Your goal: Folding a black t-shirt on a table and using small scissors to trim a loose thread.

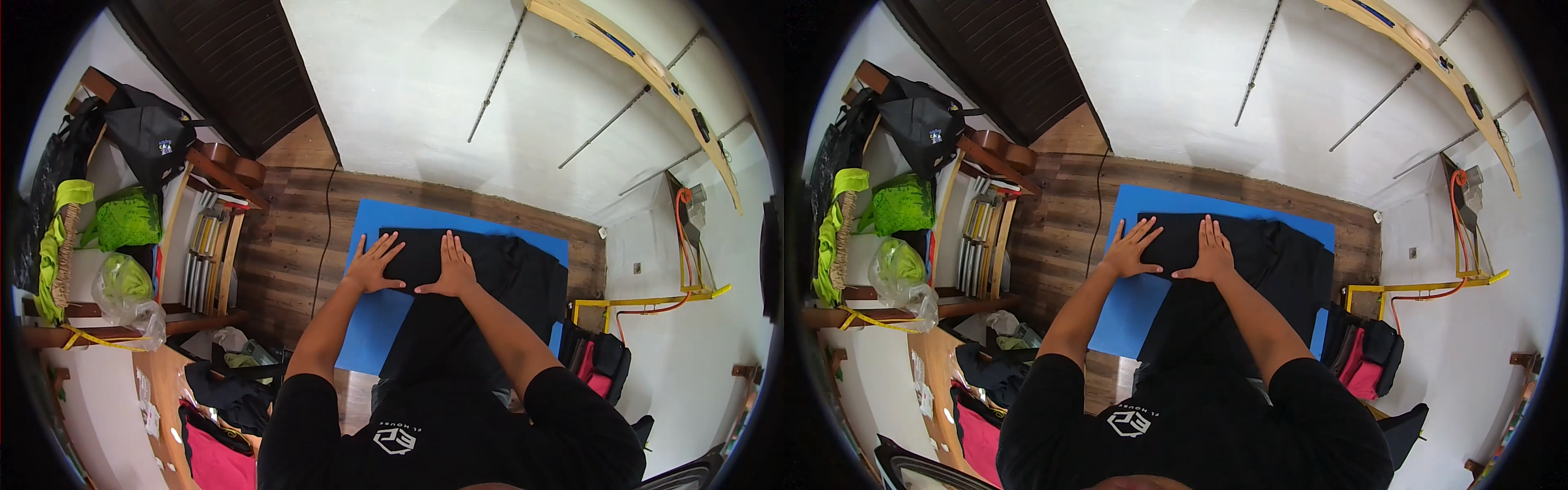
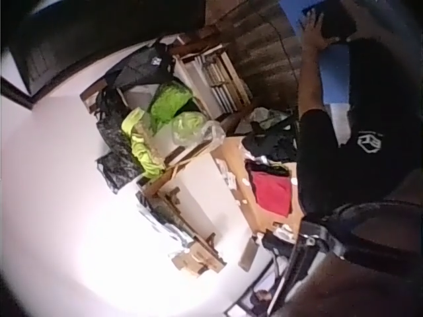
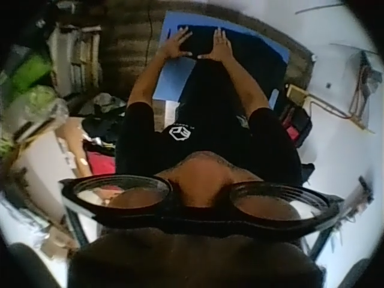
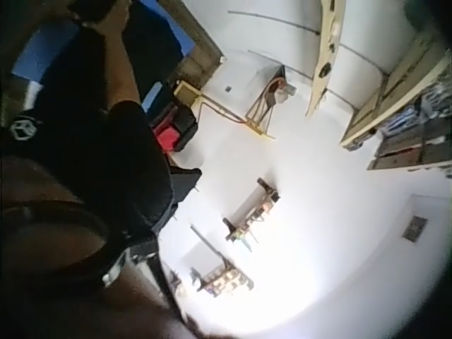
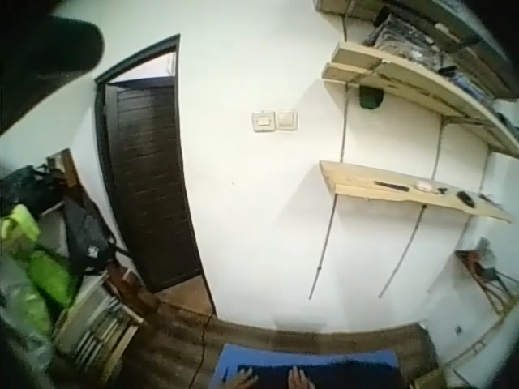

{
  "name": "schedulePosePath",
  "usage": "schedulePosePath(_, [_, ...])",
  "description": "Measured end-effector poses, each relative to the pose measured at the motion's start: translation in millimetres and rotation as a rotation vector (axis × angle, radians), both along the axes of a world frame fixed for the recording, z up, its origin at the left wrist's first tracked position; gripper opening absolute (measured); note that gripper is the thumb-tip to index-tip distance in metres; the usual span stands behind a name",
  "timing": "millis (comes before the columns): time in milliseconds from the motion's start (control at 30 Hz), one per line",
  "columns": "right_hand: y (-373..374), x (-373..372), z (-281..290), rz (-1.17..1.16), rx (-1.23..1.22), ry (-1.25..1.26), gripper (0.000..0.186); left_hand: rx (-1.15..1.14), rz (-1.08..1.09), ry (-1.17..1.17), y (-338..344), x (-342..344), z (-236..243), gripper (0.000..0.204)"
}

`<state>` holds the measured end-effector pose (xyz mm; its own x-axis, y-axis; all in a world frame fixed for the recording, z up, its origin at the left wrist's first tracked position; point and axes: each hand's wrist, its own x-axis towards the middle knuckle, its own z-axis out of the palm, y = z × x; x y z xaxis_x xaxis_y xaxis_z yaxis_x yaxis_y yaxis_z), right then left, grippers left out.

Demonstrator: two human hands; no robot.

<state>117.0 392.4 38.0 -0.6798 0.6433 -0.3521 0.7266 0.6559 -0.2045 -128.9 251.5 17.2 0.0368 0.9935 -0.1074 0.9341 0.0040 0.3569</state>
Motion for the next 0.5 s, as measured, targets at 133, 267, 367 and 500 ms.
schedulePosePath(133, [-1,-7,7,0.015,-0.031,-0.089,0.172,-0.022,0.061,0.024,1,-15,3,0.135])
schedulePosePath(267, [-1,-13,12,0.013,-0.033,-0.118,0.172,-0.063,0.069,0.065,2,-16,9,0.148])
schedulePosePath(367, [1,-13,16,0.008,-0.032,-0.178,0.172,-0.137,0.093,0.149,12,-11,29,0.149])
schedulePosePath(500, [0,-19,20,0.026,-0.032,-0.181,0.173,-0.144,0.106,0.164,8,-24,11,0.148])
